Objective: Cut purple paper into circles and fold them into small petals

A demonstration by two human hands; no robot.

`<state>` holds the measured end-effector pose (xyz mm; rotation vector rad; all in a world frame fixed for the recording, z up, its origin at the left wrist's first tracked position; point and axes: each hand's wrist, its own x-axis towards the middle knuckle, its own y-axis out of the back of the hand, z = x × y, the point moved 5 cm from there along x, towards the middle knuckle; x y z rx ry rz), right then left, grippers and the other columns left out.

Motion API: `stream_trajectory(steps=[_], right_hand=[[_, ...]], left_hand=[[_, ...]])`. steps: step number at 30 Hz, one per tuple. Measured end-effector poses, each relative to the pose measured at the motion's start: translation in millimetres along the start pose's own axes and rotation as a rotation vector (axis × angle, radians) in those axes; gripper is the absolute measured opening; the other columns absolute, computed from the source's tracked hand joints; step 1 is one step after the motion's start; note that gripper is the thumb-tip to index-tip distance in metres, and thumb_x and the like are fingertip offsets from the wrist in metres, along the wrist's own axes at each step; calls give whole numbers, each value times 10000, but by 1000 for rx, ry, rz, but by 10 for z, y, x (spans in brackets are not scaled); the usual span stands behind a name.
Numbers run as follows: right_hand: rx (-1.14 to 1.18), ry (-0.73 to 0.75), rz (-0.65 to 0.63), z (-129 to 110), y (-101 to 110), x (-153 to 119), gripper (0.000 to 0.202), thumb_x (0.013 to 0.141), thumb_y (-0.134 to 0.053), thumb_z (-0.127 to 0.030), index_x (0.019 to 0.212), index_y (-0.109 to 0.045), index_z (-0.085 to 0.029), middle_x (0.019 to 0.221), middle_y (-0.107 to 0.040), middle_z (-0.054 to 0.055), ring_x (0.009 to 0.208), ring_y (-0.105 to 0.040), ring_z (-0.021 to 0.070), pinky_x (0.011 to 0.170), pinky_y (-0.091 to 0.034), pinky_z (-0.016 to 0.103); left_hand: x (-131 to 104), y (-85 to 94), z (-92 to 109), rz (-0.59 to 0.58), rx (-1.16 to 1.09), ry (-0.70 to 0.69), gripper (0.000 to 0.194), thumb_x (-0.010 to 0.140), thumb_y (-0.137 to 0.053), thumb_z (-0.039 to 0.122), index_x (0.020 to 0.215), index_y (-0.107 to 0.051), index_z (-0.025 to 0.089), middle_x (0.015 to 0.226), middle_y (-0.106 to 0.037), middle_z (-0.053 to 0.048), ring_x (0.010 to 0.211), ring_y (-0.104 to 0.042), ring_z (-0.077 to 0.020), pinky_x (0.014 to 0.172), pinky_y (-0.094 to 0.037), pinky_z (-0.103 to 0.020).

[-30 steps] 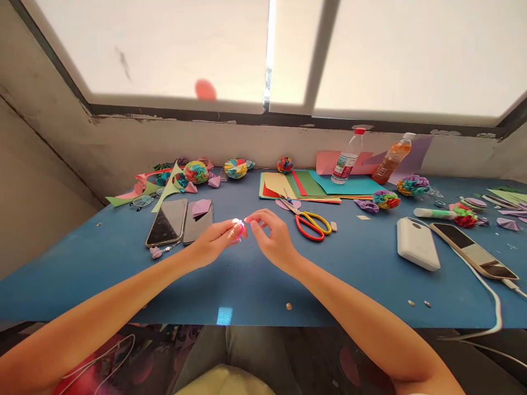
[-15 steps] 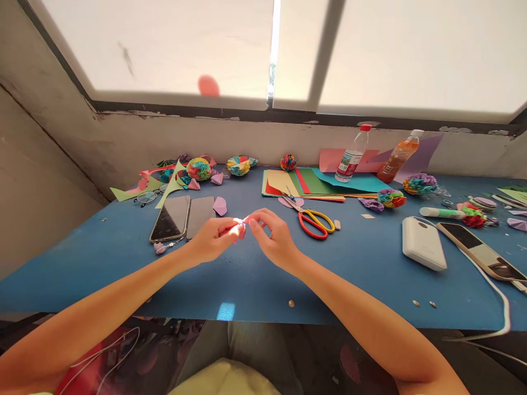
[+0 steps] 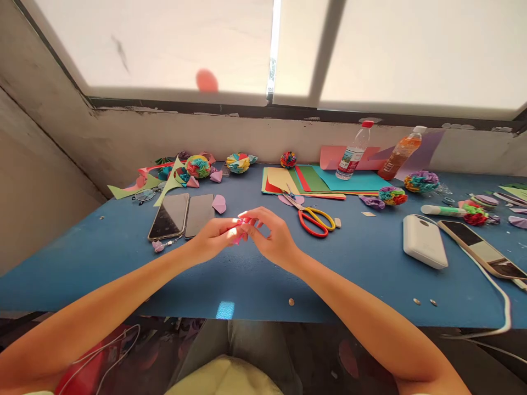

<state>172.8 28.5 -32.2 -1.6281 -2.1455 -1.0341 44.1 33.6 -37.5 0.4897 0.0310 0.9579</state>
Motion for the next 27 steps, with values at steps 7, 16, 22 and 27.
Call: stream_trajectory(steps=[7, 16, 22, 27], right_hand=[[134, -8, -57, -107, 21, -1, 148, 849, -567, -300, 963, -595, -210, 900, -600, 52, 809, -577, 159, 719, -474, 324], [-109, -150, 32, -8, 28, 1, 205, 787, -624, -368, 860, -558, -189, 805, -581, 29, 670, -542, 126, 625, -475, 280], [-122, -125, 68, -24, -5, -37, 86, 811, -593, -257, 825, -662, -208, 817, -624, 32, 667, -547, 129, 580, -465, 268], [-105, -176, 104, -9, 41, -30, 115, 823, -572, -285, 789, -639, -197, 735, -617, 27, 623, -544, 130, 569, -447, 272]], left_hand=[[-27, 25, 13, -12, -151, 15, 283, 803, -466, 395, 726, -559, 139, 636, -445, 17, 566, -362, -82, 518, -313, -214], [-38, 15, 33, 59, 248, 3, 107, 740, -466, 201, 643, -455, 156, 567, -345, 54, 541, -279, -68, 489, -231, -208], [-63, -5, 78, 119, 452, -29, 66, 735, -469, 192, 706, -523, 167, 544, -390, 58, 522, -288, -73, 501, -250, -213], [-46, -11, 60, 104, 459, 4, 119, 741, -472, 203, 629, -440, 176, 539, -341, 59, 526, -261, -77, 495, -228, -219]])
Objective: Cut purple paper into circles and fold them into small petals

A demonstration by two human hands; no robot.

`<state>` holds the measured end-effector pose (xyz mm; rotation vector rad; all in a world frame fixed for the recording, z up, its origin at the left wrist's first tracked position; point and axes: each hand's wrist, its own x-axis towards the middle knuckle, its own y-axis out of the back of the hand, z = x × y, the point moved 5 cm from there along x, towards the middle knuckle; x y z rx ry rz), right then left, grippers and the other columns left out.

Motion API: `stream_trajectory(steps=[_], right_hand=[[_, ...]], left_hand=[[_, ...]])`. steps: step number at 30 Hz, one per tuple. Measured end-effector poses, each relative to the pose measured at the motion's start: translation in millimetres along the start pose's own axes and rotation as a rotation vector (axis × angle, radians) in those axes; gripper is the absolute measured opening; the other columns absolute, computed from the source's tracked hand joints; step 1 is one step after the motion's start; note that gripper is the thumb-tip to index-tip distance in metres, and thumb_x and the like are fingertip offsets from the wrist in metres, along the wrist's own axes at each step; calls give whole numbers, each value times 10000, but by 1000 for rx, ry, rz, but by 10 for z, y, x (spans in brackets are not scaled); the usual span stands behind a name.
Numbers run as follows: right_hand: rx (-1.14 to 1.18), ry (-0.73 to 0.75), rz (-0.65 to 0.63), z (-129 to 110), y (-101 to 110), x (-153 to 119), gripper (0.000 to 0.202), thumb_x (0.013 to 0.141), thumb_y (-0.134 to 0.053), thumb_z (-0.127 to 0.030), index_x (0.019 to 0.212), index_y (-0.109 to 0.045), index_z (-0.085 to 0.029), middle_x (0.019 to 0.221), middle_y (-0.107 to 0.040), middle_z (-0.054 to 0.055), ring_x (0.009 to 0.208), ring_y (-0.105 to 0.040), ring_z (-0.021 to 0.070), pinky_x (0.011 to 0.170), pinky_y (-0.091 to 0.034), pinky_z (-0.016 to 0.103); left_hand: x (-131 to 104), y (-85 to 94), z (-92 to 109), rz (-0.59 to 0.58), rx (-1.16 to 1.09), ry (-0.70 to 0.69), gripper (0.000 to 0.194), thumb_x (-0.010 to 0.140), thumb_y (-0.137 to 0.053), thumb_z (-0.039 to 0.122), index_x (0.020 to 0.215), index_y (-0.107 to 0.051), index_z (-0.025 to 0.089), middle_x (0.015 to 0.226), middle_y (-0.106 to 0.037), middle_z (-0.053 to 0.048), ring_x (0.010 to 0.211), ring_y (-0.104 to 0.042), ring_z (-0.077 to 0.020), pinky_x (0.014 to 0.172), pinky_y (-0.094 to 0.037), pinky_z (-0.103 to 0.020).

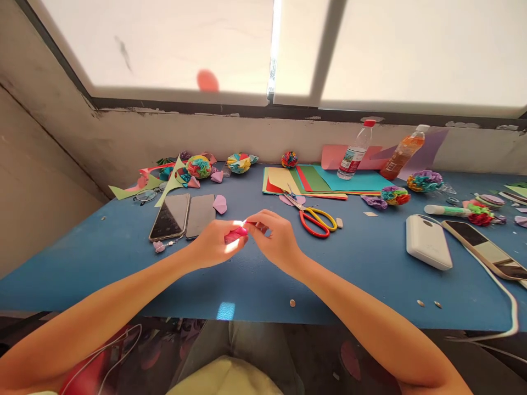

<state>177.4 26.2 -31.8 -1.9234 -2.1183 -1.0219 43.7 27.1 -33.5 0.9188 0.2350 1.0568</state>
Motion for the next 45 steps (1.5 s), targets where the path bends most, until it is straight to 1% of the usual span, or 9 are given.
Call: stream_trajectory(steps=[7, 13, 20, 26, 32, 35, 38, 41, 45], right_hand=[[267, -186, -35, 69, 62, 76, 288, 860, -496, -455, 732, -486, -197, 617, -546, -22, 511, -510, 95, 519, -426, 243], [120, -216, -131, 99, 20, 71, 496, 913, -333, -526, 546, -401, -199, 413, -437, -29, 444, -422, 91, 486, -380, 232], [117, -204, -62, 184, 23, 102, 272, 821, -551, -432, 854, -660, -185, 703, -658, 22, 518, -557, 109, 485, -430, 242], [94, -258, -49, 201, 22, 93, 272, 762, -617, -426, 686, -704, -180, 493, -598, 2, 441, -548, 122, 435, -432, 244], [136, -232, -53, 210, 11, 116, 244, 775, -606, -419, 799, -694, -192, 681, -689, 34, 561, -635, 155, 509, -504, 269], [124, -320, -84, 246, 41, 126, 344, 748, -618, -501, 648, -630, -172, 567, -636, 25, 474, -594, 144, 464, -470, 265], [53, -283, -116, 235, 85, 157, 449, 852, -461, -524, 564, -495, -182, 476, -536, -5, 419, -511, 107, 448, -408, 248], [-98, -147, -162, 224, 78, 185, 320, 897, -425, -371, 634, -466, -193, 537, -517, -26, 490, -479, 99, 479, -371, 236], [-223, -47, -317, 334, -62, 156, 83, 820, -543, -221, 757, -586, -189, 736, -641, 9, 655, -566, 131, 599, -436, 264]], left_hand=[[22, -14, -53, -30, -70, 50, 147, 755, -452, 204, 631, -377, 184, 569, -325, 55, 548, -259, -85, 506, -230, -223], [24, -22, -67, -25, -101, 59, 170, 770, -444, 227, 630, -359, 184, 583, -315, 49, 557, -265, -87, 513, -229, -225], [25, -3, -50, -21, -77, 90, 135, 762, -436, 220, 634, -423, 179, 555, -331, 51, 542, -275, -87, 506, -231, -225], [19, -21, -65, -18, -93, 54, 135, 770, -442, 237, 649, -440, 177, 560, -378, 49, 533, -305, -83, 501, -241, -221], [24, -25, -74, -18, -107, 65, 163, 766, -459, 231, 621, -404, 179, 560, -359, 52, 531, -291, -81, 500, -227, -228], [61, 88, -158, 65, -94, 131, 225, 801, -447, 284, 605, -418, 178, 552, -331, 47, 532, -296, -88, 504, -226, -232], [102, 273, -273, 199, -37, 207, 292, 848, -404, 350, 621, -472, 179, 542, -332, 41, 520, -313, -97, 508, -229, -240], [121, 405, -321, 295, 96, 216, 348, 885, -344, 375, 639, -496, 181, 544, -396, 23, 526, -370, -112, 525, -236, -251], [114, 389, -303, 313, 273, 200, 374, 907, -304, 383, 610, -423, 189, 513, -391, 18, 487, -359, -117, 525, -218, -258]])
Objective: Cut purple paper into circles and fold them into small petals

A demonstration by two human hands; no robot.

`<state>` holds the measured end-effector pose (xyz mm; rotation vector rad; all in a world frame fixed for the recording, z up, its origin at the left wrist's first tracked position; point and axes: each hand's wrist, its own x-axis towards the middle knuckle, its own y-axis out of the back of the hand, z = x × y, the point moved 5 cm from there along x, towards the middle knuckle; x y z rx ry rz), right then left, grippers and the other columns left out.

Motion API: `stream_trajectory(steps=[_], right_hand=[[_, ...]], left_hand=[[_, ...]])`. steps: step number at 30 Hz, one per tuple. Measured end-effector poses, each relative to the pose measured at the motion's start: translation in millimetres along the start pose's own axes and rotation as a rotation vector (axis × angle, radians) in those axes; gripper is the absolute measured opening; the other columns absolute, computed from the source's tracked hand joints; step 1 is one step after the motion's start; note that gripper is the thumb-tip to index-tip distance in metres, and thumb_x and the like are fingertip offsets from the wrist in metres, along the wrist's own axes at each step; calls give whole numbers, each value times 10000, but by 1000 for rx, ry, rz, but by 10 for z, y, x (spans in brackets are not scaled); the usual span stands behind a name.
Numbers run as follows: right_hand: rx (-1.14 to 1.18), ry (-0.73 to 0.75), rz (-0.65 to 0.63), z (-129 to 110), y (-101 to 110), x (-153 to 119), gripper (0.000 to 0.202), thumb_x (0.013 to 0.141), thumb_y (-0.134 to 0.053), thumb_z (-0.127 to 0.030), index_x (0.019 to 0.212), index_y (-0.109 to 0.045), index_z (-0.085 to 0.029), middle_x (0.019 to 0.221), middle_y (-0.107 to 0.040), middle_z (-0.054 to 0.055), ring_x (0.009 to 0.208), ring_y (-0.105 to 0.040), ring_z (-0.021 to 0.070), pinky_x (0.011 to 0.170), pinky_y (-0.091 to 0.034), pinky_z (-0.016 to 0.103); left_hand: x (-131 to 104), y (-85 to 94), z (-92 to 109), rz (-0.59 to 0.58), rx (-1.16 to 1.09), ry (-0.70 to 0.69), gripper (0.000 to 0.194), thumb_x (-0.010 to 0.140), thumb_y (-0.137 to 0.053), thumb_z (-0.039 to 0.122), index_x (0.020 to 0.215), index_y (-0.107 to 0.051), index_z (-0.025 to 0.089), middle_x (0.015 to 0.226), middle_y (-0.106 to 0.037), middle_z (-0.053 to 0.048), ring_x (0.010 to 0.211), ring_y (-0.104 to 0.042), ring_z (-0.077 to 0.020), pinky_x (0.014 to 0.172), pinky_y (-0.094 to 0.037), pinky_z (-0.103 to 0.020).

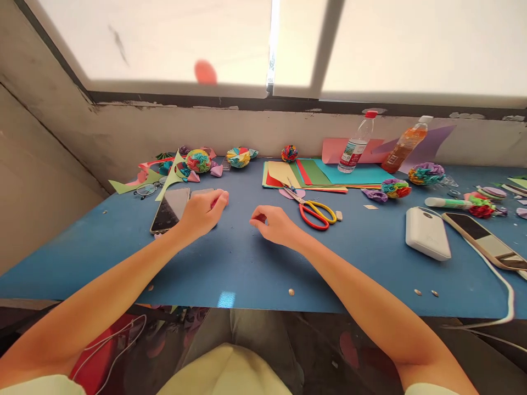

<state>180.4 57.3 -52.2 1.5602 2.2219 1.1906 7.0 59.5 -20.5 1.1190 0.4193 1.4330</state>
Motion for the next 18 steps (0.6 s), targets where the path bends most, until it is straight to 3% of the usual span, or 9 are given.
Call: stream_trajectory(steps=[4, 9, 13, 18], right_hand=[[-108, 145, -30, 61, -132, -3, 167, 849, -516, -186, 891, -677, -201, 893, -682, 53, 824, -604, 175, 737, -476, 323], [-205, 367, -2, 74, -226, 26, 177, 839, -585, -236, 971, -700, -212, 944, -670, 70, 920, -549, 200, 806, -470, 343], [-228, 346, 48, 149, -272, 92, 144, 806, -636, -255, 922, -699, -199, 970, -642, 77, 899, -550, 197, 851, -437, 381], [-202, 337, 23, 172, -325, 116, 102, 822, -619, -241, 789, -709, -204, 889, -664, 53, 827, -553, 170, 818, -415, 351]], left_hand=[[-40, -71, 56, -11, 109, -40, 379, 910, -304, 385, 593, -378, 192, 503, -348, 23, 447, -300, -113, 508, -190, -256], [-46, -107, 81, -27, 197, -45, 374, 909, -305, 370, 614, -453, 193, 506, -373, 10, 484, -382, -132, 507, -184, -258], [-45, -147, 86, -52, 221, -58, 373, 908, -307, 368, 632, -486, 192, 520, -423, 1, 526, -446, -140, 512, -191, -260], [-45, -200, 75, -87, 236, -56, 362, 905, -312, 366, 663, -518, 192, 552, -474, -8, 558, -474, -145, 511, -199, -262]])
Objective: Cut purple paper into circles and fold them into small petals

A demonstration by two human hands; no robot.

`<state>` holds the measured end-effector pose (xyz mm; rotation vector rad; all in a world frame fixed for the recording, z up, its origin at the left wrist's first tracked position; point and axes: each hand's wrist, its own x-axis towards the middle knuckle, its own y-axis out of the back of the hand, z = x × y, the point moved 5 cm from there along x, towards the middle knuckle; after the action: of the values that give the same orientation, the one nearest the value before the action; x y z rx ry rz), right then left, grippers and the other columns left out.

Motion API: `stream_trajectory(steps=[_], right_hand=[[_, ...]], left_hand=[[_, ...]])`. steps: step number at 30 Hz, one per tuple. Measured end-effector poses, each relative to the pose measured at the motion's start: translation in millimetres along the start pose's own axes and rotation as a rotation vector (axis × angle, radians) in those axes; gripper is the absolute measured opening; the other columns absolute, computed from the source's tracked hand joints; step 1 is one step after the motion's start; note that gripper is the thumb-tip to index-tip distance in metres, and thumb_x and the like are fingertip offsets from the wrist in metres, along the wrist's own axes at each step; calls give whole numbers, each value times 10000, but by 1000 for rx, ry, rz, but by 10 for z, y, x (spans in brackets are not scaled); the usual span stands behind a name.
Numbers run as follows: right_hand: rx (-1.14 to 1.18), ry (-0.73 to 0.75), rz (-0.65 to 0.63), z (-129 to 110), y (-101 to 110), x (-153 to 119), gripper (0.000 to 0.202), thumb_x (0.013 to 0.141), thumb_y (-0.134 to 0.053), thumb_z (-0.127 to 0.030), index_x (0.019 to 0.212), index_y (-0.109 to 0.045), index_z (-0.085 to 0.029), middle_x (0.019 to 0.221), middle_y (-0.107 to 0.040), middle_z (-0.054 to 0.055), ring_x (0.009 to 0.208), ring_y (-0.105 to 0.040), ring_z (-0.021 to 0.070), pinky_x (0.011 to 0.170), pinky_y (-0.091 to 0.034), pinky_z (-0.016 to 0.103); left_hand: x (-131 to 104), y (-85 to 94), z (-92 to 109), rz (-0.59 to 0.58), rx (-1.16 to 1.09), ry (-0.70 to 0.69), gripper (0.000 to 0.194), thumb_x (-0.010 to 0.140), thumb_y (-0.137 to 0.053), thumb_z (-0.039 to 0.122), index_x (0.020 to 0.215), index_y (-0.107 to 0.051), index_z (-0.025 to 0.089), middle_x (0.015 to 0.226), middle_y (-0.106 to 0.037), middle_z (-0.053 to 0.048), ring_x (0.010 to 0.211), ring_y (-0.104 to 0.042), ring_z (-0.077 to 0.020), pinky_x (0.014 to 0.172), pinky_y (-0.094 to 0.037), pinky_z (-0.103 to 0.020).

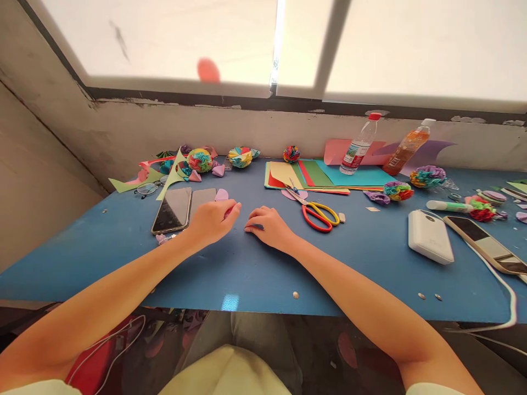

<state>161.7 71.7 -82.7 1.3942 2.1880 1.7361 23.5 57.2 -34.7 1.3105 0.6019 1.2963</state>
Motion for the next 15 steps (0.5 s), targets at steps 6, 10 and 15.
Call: stream_trajectory(steps=[6, 10, 15], right_hand=[[14, 8, -54, -50, -16, 3, 137, 850, -573, -231, 783, -689, -201, 897, -684, 52, 852, -545, 180, 832, -388, 353], [112, -99, -21, -65, 21, 14, 149, 880, -445, -183, 825, -582, -177, 833, -629, 55, 772, -530, 157, 735, -417, 292], [211, -389, 25, 8, 168, -17, 287, 942, -284, -293, 691, -394, -208, 615, -494, -20, 564, -448, 117, 579, -347, 247]], left_hand=[[-3, 30, -16, 39, -73, 35, 378, 904, -309, 373, 670, -541, 189, 571, -490, -14, 584, -470, -148, 522, -221, -274], [46, -39, -128, -28, -382, 119, 288, 885, -352, 386, 872, -583, 214, 780, -581, -24, 733, -527, -159, 599, -342, -260], [133, -242, -309, -132, -824, 345, 245, 854, -398, 360, 1001, -490, 188, 850, -526, -36, 742, -539, -155, 576, -434, -263]])
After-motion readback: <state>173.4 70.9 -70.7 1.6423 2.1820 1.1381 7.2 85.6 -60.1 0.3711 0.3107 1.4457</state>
